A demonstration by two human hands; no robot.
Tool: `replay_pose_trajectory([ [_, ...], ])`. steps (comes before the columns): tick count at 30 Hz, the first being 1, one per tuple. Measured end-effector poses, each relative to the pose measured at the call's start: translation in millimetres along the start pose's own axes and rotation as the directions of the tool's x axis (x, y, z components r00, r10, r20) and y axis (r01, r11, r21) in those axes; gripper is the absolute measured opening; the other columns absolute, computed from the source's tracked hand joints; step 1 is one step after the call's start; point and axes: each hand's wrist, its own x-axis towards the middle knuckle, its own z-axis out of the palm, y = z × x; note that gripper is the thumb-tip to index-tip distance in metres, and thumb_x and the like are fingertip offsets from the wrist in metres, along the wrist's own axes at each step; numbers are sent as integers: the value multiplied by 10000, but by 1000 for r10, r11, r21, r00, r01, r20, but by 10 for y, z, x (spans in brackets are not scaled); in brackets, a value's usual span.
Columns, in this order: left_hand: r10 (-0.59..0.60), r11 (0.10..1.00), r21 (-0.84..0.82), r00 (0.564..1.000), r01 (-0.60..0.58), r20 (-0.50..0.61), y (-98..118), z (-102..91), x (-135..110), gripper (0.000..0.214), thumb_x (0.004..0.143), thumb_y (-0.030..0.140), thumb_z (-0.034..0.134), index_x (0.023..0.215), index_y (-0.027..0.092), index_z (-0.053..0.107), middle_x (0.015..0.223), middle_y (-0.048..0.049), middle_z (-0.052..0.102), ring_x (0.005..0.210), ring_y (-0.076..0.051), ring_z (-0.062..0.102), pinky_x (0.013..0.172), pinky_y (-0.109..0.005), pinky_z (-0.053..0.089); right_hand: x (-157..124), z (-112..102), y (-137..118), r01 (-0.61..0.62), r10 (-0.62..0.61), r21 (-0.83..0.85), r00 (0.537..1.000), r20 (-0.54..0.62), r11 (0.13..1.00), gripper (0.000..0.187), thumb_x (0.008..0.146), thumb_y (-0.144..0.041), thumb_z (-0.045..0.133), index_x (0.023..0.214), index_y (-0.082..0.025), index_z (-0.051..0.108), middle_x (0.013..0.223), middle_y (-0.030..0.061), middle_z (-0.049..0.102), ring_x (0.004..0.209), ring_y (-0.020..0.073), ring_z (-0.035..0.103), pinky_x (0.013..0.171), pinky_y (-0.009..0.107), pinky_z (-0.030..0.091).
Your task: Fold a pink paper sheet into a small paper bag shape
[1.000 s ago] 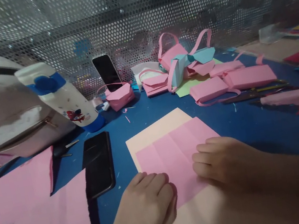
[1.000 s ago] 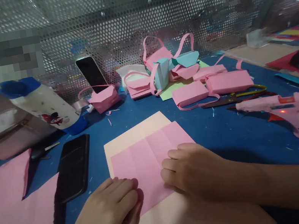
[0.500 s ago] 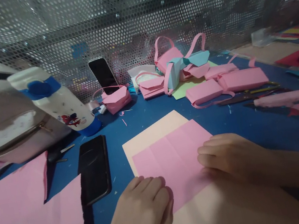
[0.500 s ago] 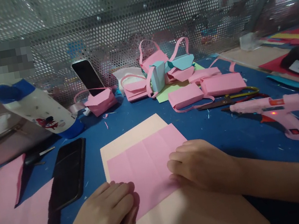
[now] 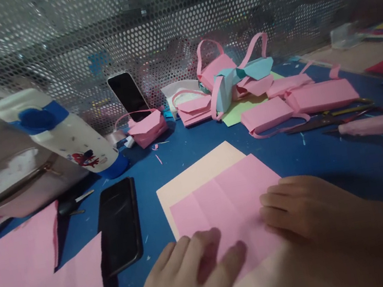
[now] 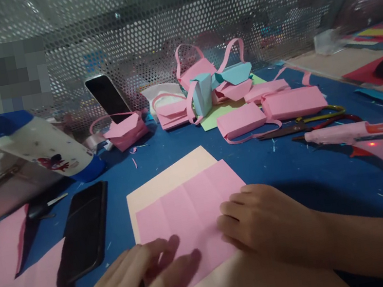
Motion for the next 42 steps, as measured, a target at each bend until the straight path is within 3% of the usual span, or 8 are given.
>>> replay_pose_trajectory([
  [2,71,997,14,996,-72,45,-4,-65,29,390,1017,365,351,1386,342,474,1274,-85,600,919,-231,611,719,-356,495,-2,22,5,-13,14,16,1000,-7,1000,211,985,-208,400,810,-221,518,734,-15,587,671,182,500,634,325,274],
  [7,130,989,67,991,-129,-9,-5,15,16,401,996,266,406,1364,399,493,1380,-23,552,1053,-249,573,802,-375,451,50,-13,-1,-30,30,-10,1000,2,999,197,975,-176,397,868,-213,559,745,1,594,670,177,510,632,328,302],
  [14,132,991,35,991,-131,-34,-10,99,-50,415,1014,427,336,1413,379,439,1401,-51,529,1120,-276,540,846,-401,414,-66,-186,-245,167,-172,-46,973,-153,985,421,1010,-114,233,1100,-173,640,801,30,652,735,165,513,748,337,359],
  [24,157,988,-4,987,-157,-22,-25,54,-39,509,967,579,363,1407,343,460,1384,-68,537,1111,-288,516,828,-390,408,-456,-252,-109,19,-48,-284,994,-94,958,395,977,-79,300,1037,-205,670,784,40,623,705,191,463,698,356,293],
  [28,156,988,-7,988,-156,-8,-11,54,-46,460,976,436,439,1428,350,421,1405,-66,514,1142,-295,498,857,-404,413,-564,-315,-63,-19,1,-288,998,-62,958,347,929,-81,367,1116,-170,646,768,59,580,697,202,431,669,352,284],
  [34,-19,963,-269,1000,24,21,18,-53,7,445,876,66,399,1250,262,537,1205,-90,575,1041,-236,534,810,-345,465,-500,-506,-66,-208,212,-64,976,51,976,220,961,-231,430,923,-210,645,868,52,574,759,204,445,660,335,267],
  [38,-149,899,-394,980,191,135,1,-120,60,145,914,154,390,907,202,527,898,-41,569,794,-184,537,674,-289,471,-313,-522,3,-241,223,139,966,131,960,234,990,-282,415,881,-190,599,917,44,596,816,185,484,706,319,297],
  [42,-92,921,-365,987,136,135,-11,-104,46,212,986,218,362,869,204,538,861,-32,569,767,-183,534,669,-297,449,-177,-332,55,-157,133,145,978,161,977,272,994,-300,423,791,-178,556,773,7,583,690,154,452,666,300,282],
])
